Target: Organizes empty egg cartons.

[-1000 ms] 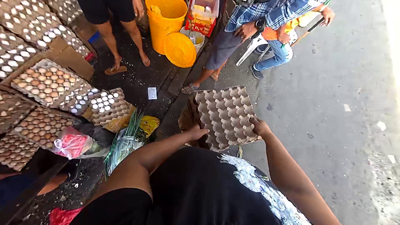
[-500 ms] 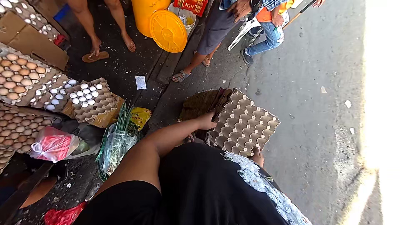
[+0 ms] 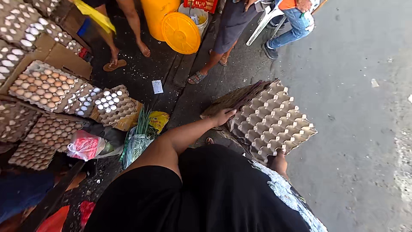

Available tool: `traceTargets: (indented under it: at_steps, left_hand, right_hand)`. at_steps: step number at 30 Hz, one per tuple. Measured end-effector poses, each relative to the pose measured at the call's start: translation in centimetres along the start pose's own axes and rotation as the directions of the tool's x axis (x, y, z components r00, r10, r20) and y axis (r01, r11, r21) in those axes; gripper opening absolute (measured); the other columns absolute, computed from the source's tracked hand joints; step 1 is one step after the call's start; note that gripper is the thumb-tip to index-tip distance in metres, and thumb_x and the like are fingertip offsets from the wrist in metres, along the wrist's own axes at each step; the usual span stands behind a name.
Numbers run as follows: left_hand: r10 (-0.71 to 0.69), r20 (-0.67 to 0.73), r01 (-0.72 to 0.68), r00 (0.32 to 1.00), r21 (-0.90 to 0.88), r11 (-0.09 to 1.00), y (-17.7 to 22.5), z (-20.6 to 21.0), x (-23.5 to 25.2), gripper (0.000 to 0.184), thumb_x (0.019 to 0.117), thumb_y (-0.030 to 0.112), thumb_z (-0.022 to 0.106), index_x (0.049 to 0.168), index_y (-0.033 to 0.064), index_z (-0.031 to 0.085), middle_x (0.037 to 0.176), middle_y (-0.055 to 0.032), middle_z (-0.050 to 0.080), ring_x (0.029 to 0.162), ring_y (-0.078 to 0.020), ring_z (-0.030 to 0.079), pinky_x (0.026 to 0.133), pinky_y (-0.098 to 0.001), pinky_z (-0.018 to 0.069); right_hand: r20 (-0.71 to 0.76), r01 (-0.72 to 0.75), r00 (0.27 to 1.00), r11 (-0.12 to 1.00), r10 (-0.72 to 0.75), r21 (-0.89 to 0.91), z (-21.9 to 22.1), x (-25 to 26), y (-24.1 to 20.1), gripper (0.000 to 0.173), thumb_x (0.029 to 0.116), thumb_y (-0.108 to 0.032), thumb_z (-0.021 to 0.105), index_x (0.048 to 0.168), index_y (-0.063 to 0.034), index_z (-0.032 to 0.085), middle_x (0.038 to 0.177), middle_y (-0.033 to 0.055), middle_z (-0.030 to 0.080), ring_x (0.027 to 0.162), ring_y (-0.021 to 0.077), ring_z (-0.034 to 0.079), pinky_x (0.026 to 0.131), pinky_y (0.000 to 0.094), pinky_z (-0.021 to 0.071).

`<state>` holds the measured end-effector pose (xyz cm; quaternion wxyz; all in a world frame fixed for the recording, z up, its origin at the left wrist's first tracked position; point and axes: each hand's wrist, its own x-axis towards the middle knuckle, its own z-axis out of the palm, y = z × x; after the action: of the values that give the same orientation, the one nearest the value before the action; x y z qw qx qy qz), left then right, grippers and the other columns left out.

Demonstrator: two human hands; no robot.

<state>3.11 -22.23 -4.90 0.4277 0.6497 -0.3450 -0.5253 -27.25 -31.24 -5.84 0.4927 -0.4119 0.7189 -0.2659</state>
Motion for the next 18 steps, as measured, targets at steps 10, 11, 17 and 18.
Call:
traceTargets:
  at_steps: [10, 11, 17, 18]
  left_hand:
    - [-0.616, 0.100, 0.453, 0.781, 0.587, 0.670, -13.6, -6.0, -10.8, 0.040, 0.1047, 0.023, 0.054, 0.125, -0.0108, 0.062, 0.130, -0.0320, 0.061, 0.125, -0.0472, 0.058, 0.102, -0.0668, 0.0445]
    - [-0.668, 0.039, 0.537, 0.743, 0.561, 0.630, -15.2, -6.9, -13.0, 0.040, 0.1033, 0.023, 0.058, 0.121, -0.0118, 0.064, 0.129, -0.0314, 0.062, 0.123, -0.0467, 0.059, 0.100, -0.0669, 0.0460]
    - [-0.856, -0.231, 0.886, 0.463, 0.155, 0.437, -15.2, -9.7, -26.3, 0.045, 0.1051, 0.018, 0.053, 0.136, -0.0150, 0.052, 0.144, -0.0341, 0.051, 0.137, -0.0466, 0.049, 0.113, -0.0608, 0.0379]
    - [-0.886, -0.202, 0.909, 0.417, 0.123, 0.399, -15.1, -9.5, -27.9, 0.047, 0.1079, 0.020, 0.048, 0.142, -0.0127, 0.048, 0.151, -0.0311, 0.045, 0.143, -0.0433, 0.043, 0.118, -0.0572, 0.0328]
  right_hand:
    - [0.045, 0.085, 0.996, 0.980, -0.078, -0.182, 4.5, 5.7, -9.1, 0.059, 0.1096, -0.054, 0.031, 0.132, -0.0055, 0.055, 0.109, 0.0070, 0.060, 0.092, 0.0127, 0.059, 0.083, 0.0382, 0.0513]
    - [0.058, 0.099, 0.994, 0.975, -0.090, -0.197, 4.8, 6.0, -9.5, 0.059, 0.1094, -0.054, 0.032, 0.135, -0.0057, 0.054, 0.113, 0.0080, 0.059, 0.095, 0.0137, 0.058, 0.084, 0.0395, 0.0511]
    - [0.136, 0.199, 0.976, 0.953, -0.171, -0.230, 5.6, 8.0, -10.7, 0.055, 0.1109, -0.049, 0.031, 0.140, -0.0059, 0.050, 0.123, 0.0099, 0.059, 0.104, 0.0165, 0.059, 0.088, 0.0413, 0.0522]
    - [0.151, 0.207, 0.973, 0.948, -0.174, -0.242, 5.7, 8.3, -10.8, 0.056, 0.1112, -0.049, 0.028, 0.140, -0.0055, 0.049, 0.123, 0.0104, 0.058, 0.105, 0.0170, 0.058, 0.088, 0.0414, 0.0513]
